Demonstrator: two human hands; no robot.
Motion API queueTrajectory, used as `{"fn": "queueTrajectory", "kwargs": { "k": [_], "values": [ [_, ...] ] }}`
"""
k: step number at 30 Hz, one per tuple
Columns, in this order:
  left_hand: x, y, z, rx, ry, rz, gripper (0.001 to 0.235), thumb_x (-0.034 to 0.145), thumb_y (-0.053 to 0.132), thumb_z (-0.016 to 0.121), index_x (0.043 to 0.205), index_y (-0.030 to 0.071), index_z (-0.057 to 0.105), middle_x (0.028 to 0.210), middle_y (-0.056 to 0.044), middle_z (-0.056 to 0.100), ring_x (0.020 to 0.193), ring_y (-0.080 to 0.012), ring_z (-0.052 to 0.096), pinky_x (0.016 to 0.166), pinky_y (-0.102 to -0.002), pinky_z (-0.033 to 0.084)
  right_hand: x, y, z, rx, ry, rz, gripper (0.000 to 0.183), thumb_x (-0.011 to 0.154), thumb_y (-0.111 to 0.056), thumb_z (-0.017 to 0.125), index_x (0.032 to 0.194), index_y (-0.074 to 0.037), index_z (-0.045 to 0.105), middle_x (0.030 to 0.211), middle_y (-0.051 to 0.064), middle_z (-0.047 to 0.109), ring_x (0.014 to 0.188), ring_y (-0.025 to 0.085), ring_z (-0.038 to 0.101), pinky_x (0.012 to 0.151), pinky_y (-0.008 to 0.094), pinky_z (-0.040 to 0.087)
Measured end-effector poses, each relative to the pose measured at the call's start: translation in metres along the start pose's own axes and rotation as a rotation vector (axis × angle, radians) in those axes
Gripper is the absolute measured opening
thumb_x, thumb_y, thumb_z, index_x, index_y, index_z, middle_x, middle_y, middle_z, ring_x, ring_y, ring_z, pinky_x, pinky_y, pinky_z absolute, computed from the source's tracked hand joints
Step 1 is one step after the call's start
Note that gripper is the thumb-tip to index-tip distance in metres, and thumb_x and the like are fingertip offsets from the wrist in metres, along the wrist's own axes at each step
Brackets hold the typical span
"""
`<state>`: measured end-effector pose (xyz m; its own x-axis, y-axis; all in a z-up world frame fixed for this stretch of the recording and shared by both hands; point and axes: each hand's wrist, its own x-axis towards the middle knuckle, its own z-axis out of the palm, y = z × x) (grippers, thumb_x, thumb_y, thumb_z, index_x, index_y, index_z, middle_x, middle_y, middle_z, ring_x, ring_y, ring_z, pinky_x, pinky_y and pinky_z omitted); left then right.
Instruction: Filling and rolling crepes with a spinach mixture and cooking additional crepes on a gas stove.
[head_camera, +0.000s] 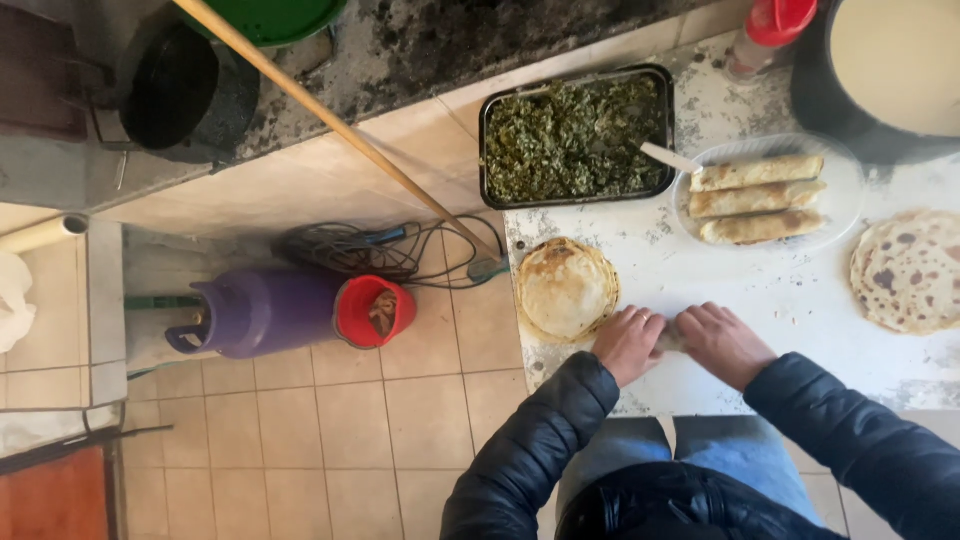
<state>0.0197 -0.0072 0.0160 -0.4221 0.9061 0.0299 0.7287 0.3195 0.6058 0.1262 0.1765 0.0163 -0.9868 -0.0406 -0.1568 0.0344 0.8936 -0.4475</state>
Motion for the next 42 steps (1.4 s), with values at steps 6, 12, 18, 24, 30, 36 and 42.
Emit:
{"fn": "queueTrajectory", "kwargs": {
  "k": [6,12,18,24,30,36,42],
  "values": [
    [0.024,0.004,-0.006,-0.202,-0.148,-0.057,0.045,0.076,0.011,0.079,0.113,0.009,0.053,0.111,-0.014,0.062,0.097,-0.0353,0.067,0.083,-0.044,0.055,0.01,0.016,-0.011,0.294,-0.178,0.144,0.041,0.077,-0.013,0.074,0.113,-0.007,0.056,0.1,0.01,0.066,0.095,0.029,0.067,0.084,0.04,0.055],
    [0.092,0.021,-0.02,-0.309,-0.078,-0.022,0.05,0.085,0.025,0.077,0.122,0.007,0.05,0.116,-0.015,0.063,0.103,-0.0331,0.069,0.086,-0.042,0.058,0.009,0.067,-0.049,0.652,-0.537,0.503,0.044,0.099,-0.035,0.06,0.137,-0.014,0.057,0.086,0.014,0.072,0.077,0.024,0.069,0.065,0.033,0.056],
    [0.194,0.01,0.036,-0.023,0.22,-0.024,0.073,0.09,0.054,0.066,0.137,0.001,0.052,0.135,-0.02,0.061,0.123,-0.032,0.063,0.106,-0.045,0.052,0.011,0.162,-0.107,0.533,-0.095,0.457,0.051,0.099,-0.033,0.061,0.143,-0.011,0.049,0.087,0.014,0.074,0.075,0.025,0.072,0.063,0.038,0.06],
    [0.251,0.022,0.07,0.371,0.311,-0.231,0.075,0.092,0.063,0.056,0.136,0.002,0.059,0.14,-0.019,0.061,0.133,-0.0352,0.055,0.119,-0.054,0.038,0.087,0.138,-0.189,0.155,0.115,0.257,0.043,0.096,-0.028,0.065,0.132,-0.007,0.057,0.094,0.025,0.072,0.081,0.043,0.072,0.072,0.048,0.058],
    [0.246,0.031,0.059,0.288,0.307,-0.216,0.06,0.091,0.055,0.063,0.123,0.004,0.068,0.129,-0.021,0.064,0.127,-0.0368,0.055,0.116,-0.055,0.039,0.141,0.164,-0.158,0.129,-0.017,0.073,0.038,0.091,-0.025,0.065,0.124,-0.008,0.057,0.099,0.02,0.069,0.084,0.041,0.071,0.073,0.048,0.056],
    [0.234,0.032,0.06,0.264,0.339,-0.119,0.058,0.09,0.054,0.066,0.122,0.006,0.068,0.129,-0.017,0.066,0.13,-0.033,0.056,0.114,-0.051,0.041,0.146,0.163,-0.153,0.121,-0.031,0.067,0.037,0.092,-0.024,0.066,0.123,-0.007,0.057,0.107,0.023,0.067,0.092,0.045,0.067,0.075,0.051,0.053],
    [0.217,0.043,0.043,0.353,0.265,-0.104,0.062,0.089,0.054,0.065,0.13,0.007,0.065,0.134,-0.013,0.066,0.129,-0.0314,0.055,0.117,-0.05,0.039,0.138,0.185,-0.128,0.052,-0.072,0.005,0.035,0.09,-0.024,0.066,0.121,-0.01,0.058,0.105,0.021,0.067,0.095,0.042,0.069,0.079,0.048,0.055]
  ]
}}
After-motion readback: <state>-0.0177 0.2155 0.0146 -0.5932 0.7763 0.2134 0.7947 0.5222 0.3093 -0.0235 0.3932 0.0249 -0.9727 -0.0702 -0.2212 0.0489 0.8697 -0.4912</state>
